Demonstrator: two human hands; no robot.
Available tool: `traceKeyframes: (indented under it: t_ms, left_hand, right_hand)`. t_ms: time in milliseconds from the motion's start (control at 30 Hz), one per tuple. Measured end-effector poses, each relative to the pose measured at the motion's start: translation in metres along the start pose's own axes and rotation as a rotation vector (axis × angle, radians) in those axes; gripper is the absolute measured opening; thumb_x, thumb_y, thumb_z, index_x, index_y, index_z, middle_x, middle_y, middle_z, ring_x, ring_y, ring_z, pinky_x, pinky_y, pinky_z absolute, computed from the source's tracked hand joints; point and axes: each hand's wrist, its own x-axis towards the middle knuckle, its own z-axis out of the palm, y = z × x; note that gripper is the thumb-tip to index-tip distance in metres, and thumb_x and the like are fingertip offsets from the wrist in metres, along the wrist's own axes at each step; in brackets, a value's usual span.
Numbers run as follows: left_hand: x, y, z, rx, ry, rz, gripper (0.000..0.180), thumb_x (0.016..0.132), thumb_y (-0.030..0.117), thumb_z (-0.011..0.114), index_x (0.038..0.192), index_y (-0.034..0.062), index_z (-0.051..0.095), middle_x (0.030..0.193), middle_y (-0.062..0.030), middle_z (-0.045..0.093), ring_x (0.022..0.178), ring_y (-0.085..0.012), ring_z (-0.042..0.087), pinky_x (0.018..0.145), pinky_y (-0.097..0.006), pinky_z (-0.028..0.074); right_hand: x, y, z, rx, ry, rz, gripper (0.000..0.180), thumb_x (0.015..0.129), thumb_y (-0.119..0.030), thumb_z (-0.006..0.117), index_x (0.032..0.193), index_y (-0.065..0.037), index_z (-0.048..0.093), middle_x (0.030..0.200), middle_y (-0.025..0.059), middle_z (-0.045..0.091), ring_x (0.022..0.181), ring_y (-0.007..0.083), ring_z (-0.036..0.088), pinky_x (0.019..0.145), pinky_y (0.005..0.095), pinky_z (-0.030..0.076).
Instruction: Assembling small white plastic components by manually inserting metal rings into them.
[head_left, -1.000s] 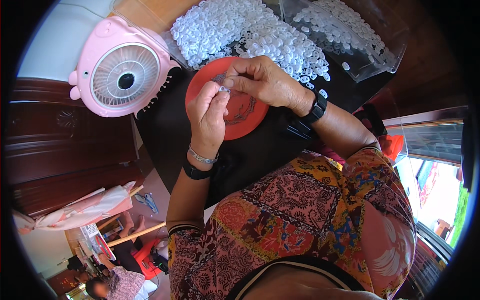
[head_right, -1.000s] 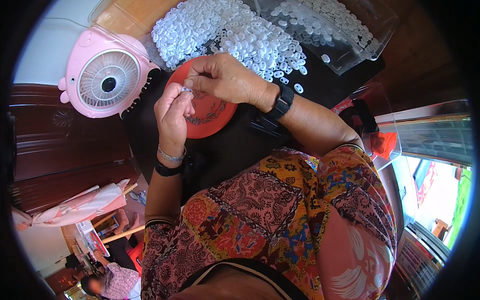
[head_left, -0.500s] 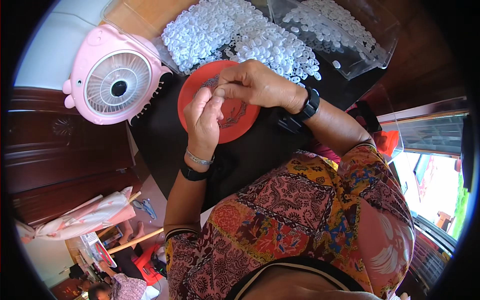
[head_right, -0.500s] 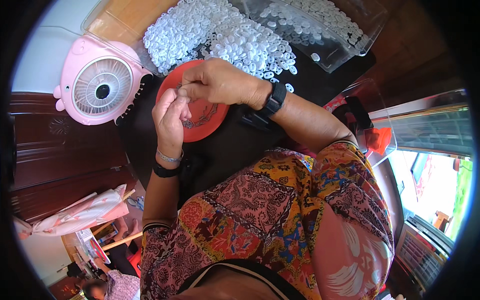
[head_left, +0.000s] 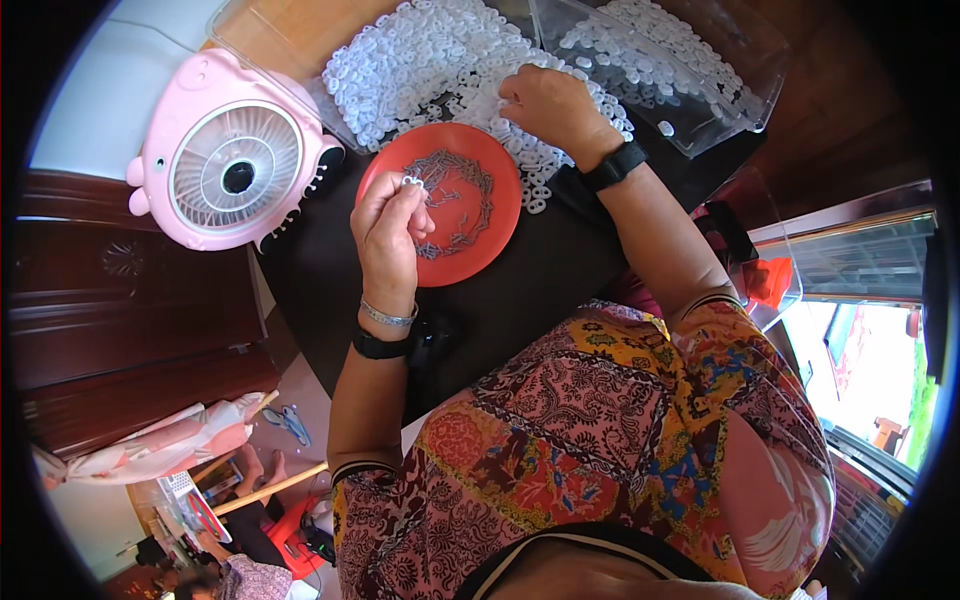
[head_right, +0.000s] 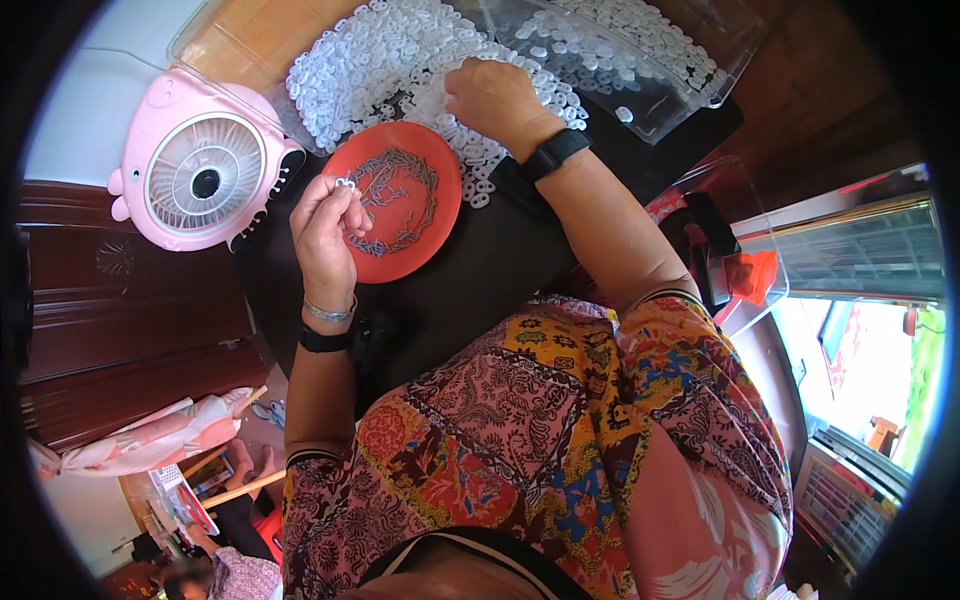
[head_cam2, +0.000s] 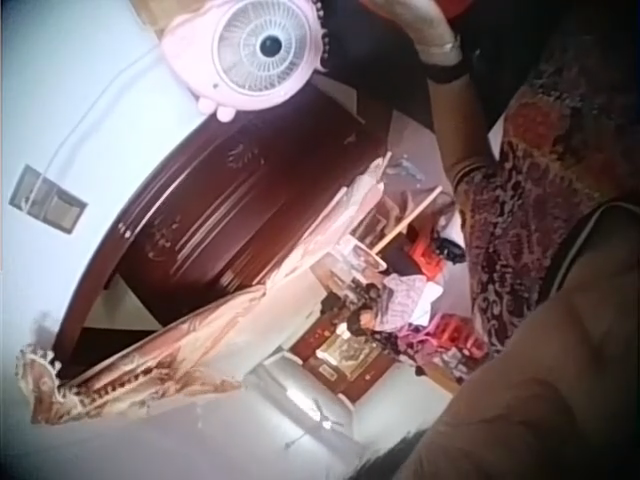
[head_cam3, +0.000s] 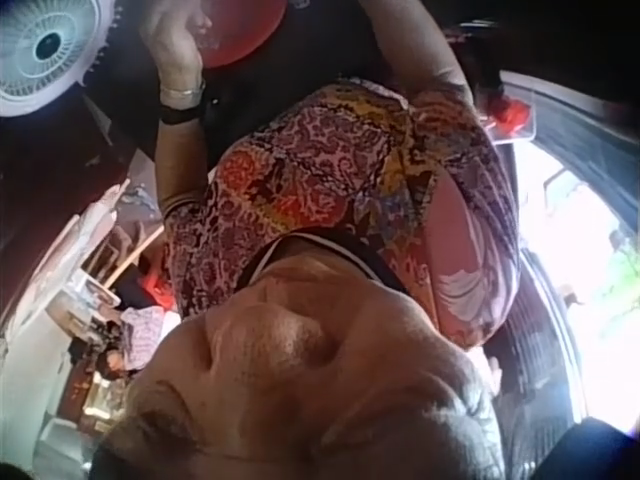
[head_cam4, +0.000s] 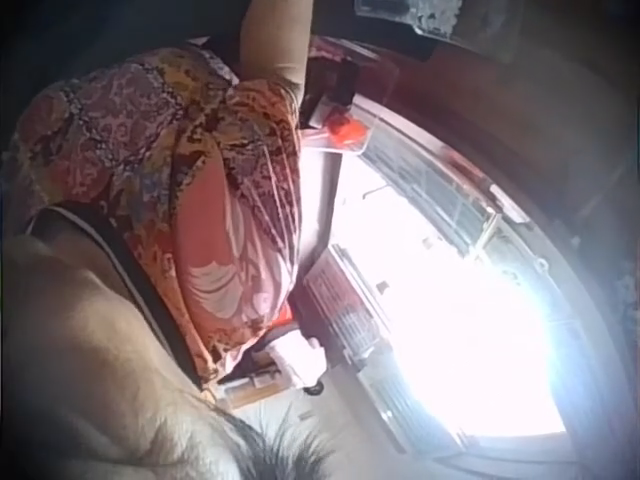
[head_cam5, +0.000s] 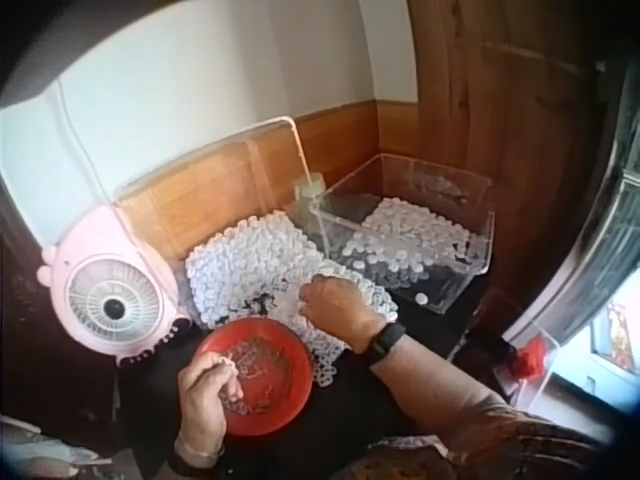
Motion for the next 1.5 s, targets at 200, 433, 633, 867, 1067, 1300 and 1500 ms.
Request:
traceKeyframes:
  t_ms: [200, 433, 633, 867, 1067, 1300, 1500]
  left_hand:
    - [-0.004, 0.000, -0.005, -0.004, -0.005, -0.009, 0.017, 0.087, 0.011, 0.052, 0.071, 0.0043, 0.051, 0.059, 0.0007, 0.047, 0.052, -0.0066, 0.045, 0.049, -0.020, 0.036]
    - [-0.005, 0.010, -0.003, -0.047, -0.010, -0.034, 0.017, 0.088, 0.012, 0.049, 0.074, 0.0039, 0.053, 0.060, -0.0004, 0.049, 0.054, -0.0078, 0.049, 0.051, -0.020, 0.037]
    - [-0.009, 0.010, 0.002, -0.093, -0.060, 0.022, 0.016, 0.091, 0.013, 0.044, 0.083, 0.0014, 0.053, 0.068, -0.0056, 0.055, 0.061, -0.0136, 0.055, 0.057, -0.023, 0.042]
    - [-0.006, 0.002, 0.001, -0.156, -0.109, 0.048, 0.019, 0.092, 0.014, 0.044, 0.089, -0.0004, 0.055, 0.080, -0.0099, 0.064, 0.074, -0.0176, 0.064, 0.060, -0.023, 0.045]
    - [-0.006, -0.003, 0.001, -0.212, -0.117, 0.099, 0.020, 0.093, 0.013, 0.041, 0.086, -0.0004, 0.055, 0.081, -0.0127, 0.064, 0.077, -0.0197, 0.064, 0.063, -0.025, 0.046]
    - [-0.003, -0.005, 0.000, -0.210, -0.115, 0.086, 0.020, 0.092, 0.012, 0.041, 0.085, -0.0002, 0.054, 0.081, -0.0134, 0.064, 0.077, -0.0199, 0.064, 0.064, -0.026, 0.045]
    - [-0.005, -0.001, 0.007, -0.138, -0.037, 0.102, 0.018, 0.091, 0.012, 0.044, 0.082, 0.0005, 0.054, 0.076, -0.0092, 0.063, 0.071, -0.0155, 0.061, 0.062, -0.024, 0.044]
  right_hand:
    - [-0.001, -0.002, 0.000, 0.008, -0.057, 0.003, 0.015, 0.076, -0.027, 0.064, 0.084, -0.014, 0.067, 0.083, 0.0103, 0.062, 0.078, 0.0311, 0.062, 0.069, 0.0406, 0.050]
    - [0.007, -0.022, -0.021, 1.143, -0.281, 0.194, 0.020, 0.091, -0.020, 0.059, 0.097, -0.003, 0.068, 0.084, -0.0032, 0.065, 0.074, 0.0040, 0.055, 0.066, 0.0198, 0.044]
    - [0.000, -0.053, -0.026, 1.525, -0.533, 0.201, 0.019, 0.091, -0.016, 0.060, 0.102, -0.002, 0.066, 0.088, 0.0017, 0.067, 0.077, 0.0077, 0.061, 0.075, 0.0205, 0.049]
    - [-0.008, -0.071, -0.024, 1.672, -0.514, 0.248, 0.016, 0.089, -0.009, 0.061, 0.102, -0.001, 0.066, 0.088, 0.0020, 0.067, 0.078, 0.0073, 0.061, 0.071, 0.0203, 0.049]
    - [-0.012, -0.082, -0.025, 1.656, -0.443, 0.183, 0.013, 0.085, -0.003, 0.063, 0.098, -0.001, 0.067, 0.086, 0.0020, 0.067, 0.079, 0.0065, 0.060, 0.073, 0.0200, 0.048]
    - [-0.010, -0.073, -0.027, 1.439, -0.418, 0.044, 0.012, 0.085, -0.004, 0.065, 0.097, -0.001, 0.066, 0.085, 0.0024, 0.067, 0.078, 0.0065, 0.061, 0.072, 0.0203, 0.048]
    - [-0.005, -0.067, -0.036, 1.435, -0.600, 0.239, 0.012, 0.086, -0.009, 0.065, 0.095, -0.002, 0.065, 0.084, 0.0033, 0.068, 0.072, 0.0057, 0.063, 0.064, 0.0182, 0.049]
